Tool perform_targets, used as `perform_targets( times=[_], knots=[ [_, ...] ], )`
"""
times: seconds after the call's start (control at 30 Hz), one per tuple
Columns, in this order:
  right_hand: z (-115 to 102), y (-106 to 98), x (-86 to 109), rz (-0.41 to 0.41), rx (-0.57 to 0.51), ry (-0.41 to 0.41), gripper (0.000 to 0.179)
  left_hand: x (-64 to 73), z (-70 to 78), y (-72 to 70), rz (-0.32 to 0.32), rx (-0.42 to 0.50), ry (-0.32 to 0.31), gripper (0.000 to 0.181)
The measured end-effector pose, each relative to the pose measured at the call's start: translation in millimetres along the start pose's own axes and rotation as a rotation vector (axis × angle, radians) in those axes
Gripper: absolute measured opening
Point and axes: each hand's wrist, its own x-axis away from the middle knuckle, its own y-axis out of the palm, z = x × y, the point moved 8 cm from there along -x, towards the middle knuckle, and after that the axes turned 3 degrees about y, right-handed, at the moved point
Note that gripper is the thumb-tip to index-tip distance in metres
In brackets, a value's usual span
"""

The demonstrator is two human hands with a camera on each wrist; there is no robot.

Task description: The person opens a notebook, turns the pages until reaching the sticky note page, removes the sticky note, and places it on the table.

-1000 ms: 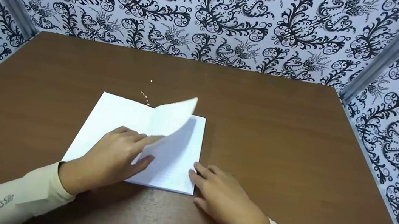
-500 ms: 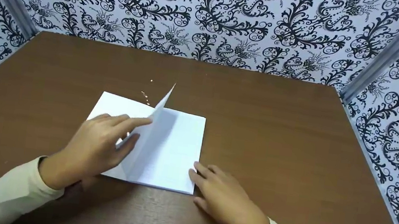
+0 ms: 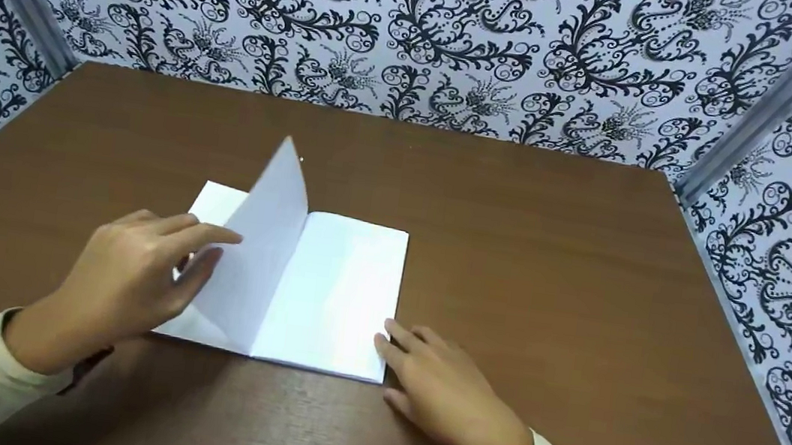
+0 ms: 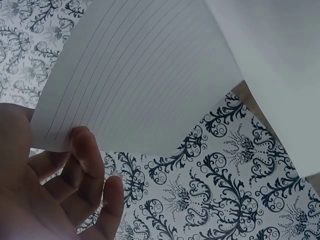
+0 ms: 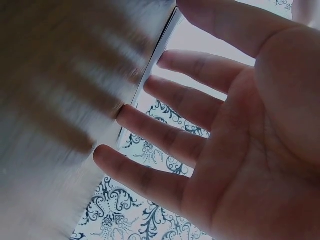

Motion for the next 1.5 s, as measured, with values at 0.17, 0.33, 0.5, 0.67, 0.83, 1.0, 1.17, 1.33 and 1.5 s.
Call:
perform_targets(
  times=[0.17,0.33,0.5,0.67,0.83,1.0,1.17,1.33,1.5],
  knots=[
    [-1,-1,-0.2,-0.017,-0.022,0.009,0.059,9.5,-10.0,-1.7,-0.060,-0.032,-0.033,0.021],
    [-2,-1,-0.7,-0.021,-0.031,0.008,0.058,19.8,-20.7,-2.2,-0.098,-0.052,-0.074,0.021],
    [0,0,-2.8,-0.031,-0.033,0.015,0.058,27.8,-30.7,-1.2,-0.131,-0.082,-0.105,0.021],
    [0,-1,-4.5,-0.024,-0.024,0.013,0.057,31.2,-37.1,0.7,-0.164,-0.089,-0.114,0.023],
    [0,-2,-6.0,-0.014,-0.018,0.010,0.057,36.6,-43.3,7.5,-0.236,-0.100,-0.115,0.024],
    [0,-2,-5.4,-0.009,-0.017,0.014,0.058,41.0,-49.3,16.1,-0.313,-0.121,-0.115,0.023],
    [0,-1,-1.9,-0.015,-0.020,0.022,0.059,47.8,-49.8,27.5,-0.398,-0.117,-0.102,0.024],
    [0,-2,-0.5,-0.012,-0.008,0.019,0.059,55.4,-48.5,36.2,-0.462,-0.100,-0.072,0.026],
    [0,0,-0.4,-0.008,-0.018,0.019,0.059,58.7,-49.2,40.9,-0.498,-0.091,-0.065,0.025]
  ],
)
